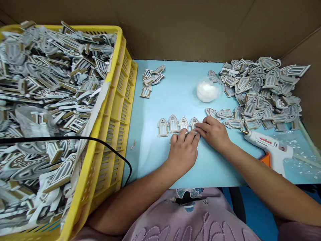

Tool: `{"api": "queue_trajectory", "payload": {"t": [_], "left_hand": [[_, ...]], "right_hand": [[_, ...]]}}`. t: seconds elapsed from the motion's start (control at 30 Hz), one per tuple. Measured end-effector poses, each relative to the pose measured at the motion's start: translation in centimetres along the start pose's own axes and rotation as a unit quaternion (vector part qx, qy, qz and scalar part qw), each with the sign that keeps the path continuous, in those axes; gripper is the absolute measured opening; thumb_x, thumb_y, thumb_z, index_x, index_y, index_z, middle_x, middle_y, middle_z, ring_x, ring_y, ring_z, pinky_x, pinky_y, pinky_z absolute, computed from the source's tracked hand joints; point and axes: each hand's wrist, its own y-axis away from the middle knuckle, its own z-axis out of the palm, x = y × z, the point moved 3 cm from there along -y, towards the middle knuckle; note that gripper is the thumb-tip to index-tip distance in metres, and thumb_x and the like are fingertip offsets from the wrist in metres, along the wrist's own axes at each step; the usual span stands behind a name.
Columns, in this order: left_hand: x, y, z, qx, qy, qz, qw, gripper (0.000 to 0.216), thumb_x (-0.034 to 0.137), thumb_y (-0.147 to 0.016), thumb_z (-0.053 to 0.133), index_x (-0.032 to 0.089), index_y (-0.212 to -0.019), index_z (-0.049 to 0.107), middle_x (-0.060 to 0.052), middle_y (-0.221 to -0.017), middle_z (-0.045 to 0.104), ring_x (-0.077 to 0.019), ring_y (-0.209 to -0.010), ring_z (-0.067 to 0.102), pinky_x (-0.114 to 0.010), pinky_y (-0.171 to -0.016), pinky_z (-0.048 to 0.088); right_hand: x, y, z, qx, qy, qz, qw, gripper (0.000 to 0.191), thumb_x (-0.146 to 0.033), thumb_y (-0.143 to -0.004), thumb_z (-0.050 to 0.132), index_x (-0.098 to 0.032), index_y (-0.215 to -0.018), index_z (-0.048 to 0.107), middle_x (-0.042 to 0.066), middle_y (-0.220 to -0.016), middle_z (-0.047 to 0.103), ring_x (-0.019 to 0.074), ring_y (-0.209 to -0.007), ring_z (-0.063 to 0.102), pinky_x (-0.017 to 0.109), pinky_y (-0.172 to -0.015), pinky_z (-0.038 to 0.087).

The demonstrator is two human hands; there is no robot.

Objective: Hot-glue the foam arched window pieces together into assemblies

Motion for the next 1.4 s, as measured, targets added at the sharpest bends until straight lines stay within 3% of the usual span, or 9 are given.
{"api": "queue_trajectory", "payload": {"t": [0.3,0.47,0.63,0.73,0.9,1.0,1.1,1.27,1.4], "left_hand": [[-0.7,3.2,-0.4,0.015,0.010,0.005,1.000,0.043,0.027,-0.097,0.051,0.024,-0.139,0.056,-0.005,-0.146,0.057,-0.0304,-0.133,0.044,-0.050,-0.101,0.039],[-2.3,3.7,-0.7,-0.001,-0.016,-0.002,1.000,0.067,0.049,-0.095,0.057,0.017,-0.151,0.041,-0.013,-0.158,0.043,-0.0324,-0.148,0.031,-0.053,-0.108,0.037],[-3.5,3.4,-0.1,-0.010,-0.042,-0.005,0.999,0.068,0.057,-0.094,0.055,0.018,-0.149,0.043,-0.014,-0.158,0.043,-0.0335,-0.153,0.024,-0.065,-0.115,0.026],[-3.9,3.4,0.4,-0.014,-0.039,-0.009,0.999,0.066,0.057,-0.096,0.053,0.020,-0.149,0.043,-0.013,-0.158,0.044,-0.0331,-0.153,0.024,-0.067,-0.115,0.025],[-3.6,3.4,-0.3,0.022,-0.027,0.009,0.999,0.075,0.055,-0.092,0.061,0.019,-0.154,0.038,-0.018,-0.160,0.038,-0.0382,-0.152,0.023,-0.065,-0.115,0.024],[-2.5,3.3,-1.0,0.077,-0.009,0.046,0.996,0.074,0.054,-0.092,0.061,0.020,-0.153,0.039,-0.019,-0.160,0.038,-0.0380,-0.151,0.025,-0.060,-0.116,0.025],[-0.8,3.4,-1.0,0.096,0.005,0.083,0.992,0.070,0.054,-0.093,0.060,0.021,-0.151,0.041,-0.020,-0.158,0.041,-0.0373,-0.150,0.028,-0.059,-0.116,0.025],[1.4,3.8,-0.3,0.074,0.001,0.107,0.991,0.066,0.053,-0.093,0.060,0.021,-0.149,0.045,-0.019,-0.156,0.043,-0.0377,-0.149,0.031,-0.061,-0.115,0.025],[1.9,4.4,-0.4,0.068,0.000,0.103,0.992,0.064,0.052,-0.094,0.059,0.021,-0.148,0.046,-0.019,-0.156,0.044,-0.0378,-0.148,0.032,-0.061,-0.115,0.026]], "right_hand": [[-2.8,2.5,1.0,-0.006,-0.013,-0.002,1.000,0.021,-0.034,-0.101,0.054,-0.018,-0.111,0.064,0.005,-0.102,0.065,0.0163,-0.090,0.062,0.035,-0.082,0.054],[-3.0,2.7,0.0,0.051,-0.065,0.059,0.995,0.023,-0.033,-0.099,0.054,-0.016,-0.114,0.058,0.005,-0.098,0.063,0.0149,-0.081,0.061,0.032,-0.076,0.053],[-2.9,5.2,-6.3,0.100,-0.049,0.124,0.986,0.028,-0.036,-0.095,0.054,-0.023,-0.119,0.058,0.006,-0.099,0.064,0.0171,-0.080,0.060,0.031,-0.074,0.050],[-0.3,9.0,-11.4,0.118,0.020,0.214,0.970,0.029,-0.044,-0.092,0.056,-0.027,-0.115,0.065,0.009,-0.110,0.065,0.0213,-0.086,0.060,0.034,-0.070,0.048],[6.9,17.8,-15.8,0.112,0.137,0.443,0.879,0.042,-0.052,-0.087,0.060,-0.022,-0.116,0.065,0.018,-0.116,0.066,0.0311,-0.090,0.062,0.045,-0.072,0.041],[9.3,22.0,-14.8,0.063,0.113,0.525,0.841,0.050,-0.059,-0.086,0.060,-0.020,-0.119,0.062,0.019,-0.110,0.068,0.0321,-0.097,0.063,0.043,-0.071,0.044],[10.0,23.9,-12.3,-0.009,0.051,0.565,0.823,0.056,-0.065,-0.086,0.060,-0.019,-0.119,0.062,0.012,-0.105,0.069,0.0231,-0.085,0.063,0.036,-0.068,0.049],[10.4,23.5,-9.6,-0.046,0.004,0.575,0.817,0.063,-0.065,-0.085,0.066,-0.016,-0.125,0.061,0.009,-0.112,0.066,0.0200,-0.091,0.063,0.038,-0.080,0.053],[11.1,22.9,-9.2,-0.045,-0.027,0.578,0.814,0.048,-0.057,-0.091,0.063,-0.018,-0.118,0.064,0.009,-0.112,0.066,0.0201,-0.094,0.064,0.039,-0.084,0.054]]}}
